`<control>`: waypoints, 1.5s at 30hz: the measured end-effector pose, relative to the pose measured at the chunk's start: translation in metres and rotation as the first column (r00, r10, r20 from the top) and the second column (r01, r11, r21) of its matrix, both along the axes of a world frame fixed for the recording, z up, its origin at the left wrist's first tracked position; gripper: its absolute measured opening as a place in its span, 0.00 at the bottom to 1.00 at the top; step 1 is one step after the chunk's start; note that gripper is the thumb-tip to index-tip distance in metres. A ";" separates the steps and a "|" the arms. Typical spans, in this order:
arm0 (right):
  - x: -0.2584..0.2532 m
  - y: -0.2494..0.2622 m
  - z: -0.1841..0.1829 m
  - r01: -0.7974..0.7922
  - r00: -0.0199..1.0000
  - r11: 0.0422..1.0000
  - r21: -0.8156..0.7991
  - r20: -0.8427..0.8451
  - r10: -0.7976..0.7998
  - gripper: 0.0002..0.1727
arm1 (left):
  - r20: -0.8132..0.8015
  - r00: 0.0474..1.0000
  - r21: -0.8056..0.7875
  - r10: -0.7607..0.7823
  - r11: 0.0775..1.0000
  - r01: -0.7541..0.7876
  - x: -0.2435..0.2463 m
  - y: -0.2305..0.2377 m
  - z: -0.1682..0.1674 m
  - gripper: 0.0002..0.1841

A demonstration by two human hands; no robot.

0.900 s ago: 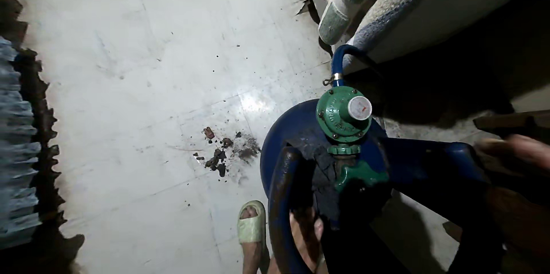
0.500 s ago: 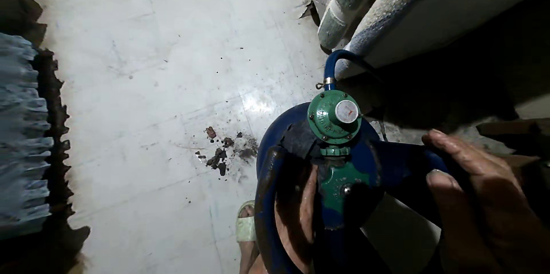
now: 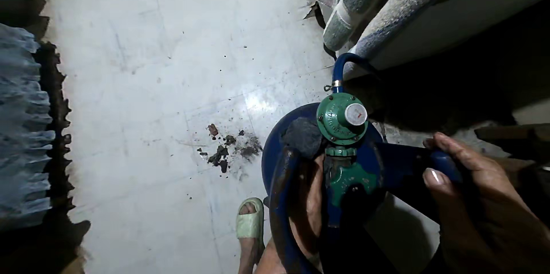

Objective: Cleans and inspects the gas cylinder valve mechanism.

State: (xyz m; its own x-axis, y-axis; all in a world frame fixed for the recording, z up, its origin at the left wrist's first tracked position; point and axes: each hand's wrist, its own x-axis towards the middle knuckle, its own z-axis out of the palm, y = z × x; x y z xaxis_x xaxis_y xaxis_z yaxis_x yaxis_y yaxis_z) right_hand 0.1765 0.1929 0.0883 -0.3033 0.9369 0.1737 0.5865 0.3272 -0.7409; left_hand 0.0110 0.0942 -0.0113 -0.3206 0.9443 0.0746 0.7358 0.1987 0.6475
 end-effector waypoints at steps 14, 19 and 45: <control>-0.002 0.002 0.003 0.025 0.999 1.000 -0.011 0.042 -0.024 0.24 | 0.323 0.893 -0.008 -0.312 0.943 0.332 -0.019 -0.069 0.020 0.25; -0.003 0.001 0.000 0.025 0.999 0.999 -0.041 -0.020 -0.026 0.24 | 0.310 0.932 -0.045 -0.186 0.977 0.210 -0.012 -0.037 0.024 0.27; -0.001 0.003 0.001 -0.015 0.999 0.998 -0.068 -0.052 0.012 0.23 | 0.263 0.964 -0.043 -0.048 0.997 0.062 -0.005 -0.061 0.013 0.22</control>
